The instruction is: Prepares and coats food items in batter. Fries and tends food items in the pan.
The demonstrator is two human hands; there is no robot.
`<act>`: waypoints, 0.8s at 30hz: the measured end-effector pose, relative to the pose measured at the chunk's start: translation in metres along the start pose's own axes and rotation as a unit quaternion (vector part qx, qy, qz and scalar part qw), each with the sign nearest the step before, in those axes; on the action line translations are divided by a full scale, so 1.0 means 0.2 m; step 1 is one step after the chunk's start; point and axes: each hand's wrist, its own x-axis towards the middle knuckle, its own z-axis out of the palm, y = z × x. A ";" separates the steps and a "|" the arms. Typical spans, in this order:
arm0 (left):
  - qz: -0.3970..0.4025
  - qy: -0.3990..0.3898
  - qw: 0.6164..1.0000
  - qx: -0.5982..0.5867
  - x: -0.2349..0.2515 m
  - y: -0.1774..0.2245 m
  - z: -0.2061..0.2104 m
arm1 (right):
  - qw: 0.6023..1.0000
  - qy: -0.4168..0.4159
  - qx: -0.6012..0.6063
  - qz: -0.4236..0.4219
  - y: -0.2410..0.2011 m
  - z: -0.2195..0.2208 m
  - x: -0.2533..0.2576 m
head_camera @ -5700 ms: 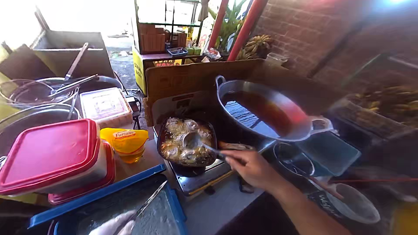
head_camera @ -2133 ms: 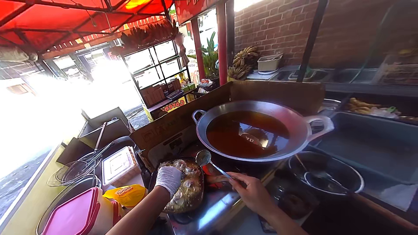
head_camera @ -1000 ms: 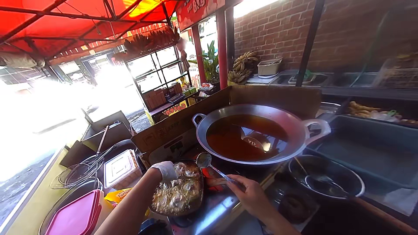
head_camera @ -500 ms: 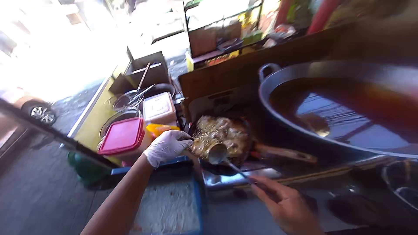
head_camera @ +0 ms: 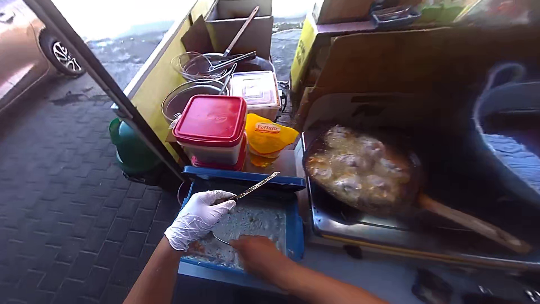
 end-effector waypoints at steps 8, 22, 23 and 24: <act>0.006 -0.009 1.000 -0.030 -0.05 -0.19 -0.16 | 0.984 -0.143 -0.101 0.004 -0.24 0.08 0.12; 0.044 -0.084 0.995 -0.016 0.01 -0.31 -0.23 | 0.948 0.066 0.304 0.073 0.10 0.10 -0.31; 0.054 -0.092 0.994 -0.012 0.04 -0.31 -0.21 | 0.941 0.071 0.316 0.095 0.12 0.11 -0.38; 0.061 -0.106 0.992 -0.007 0.07 -0.30 -0.19 | 0.935 0.078 0.325 0.114 0.14 0.11 -0.45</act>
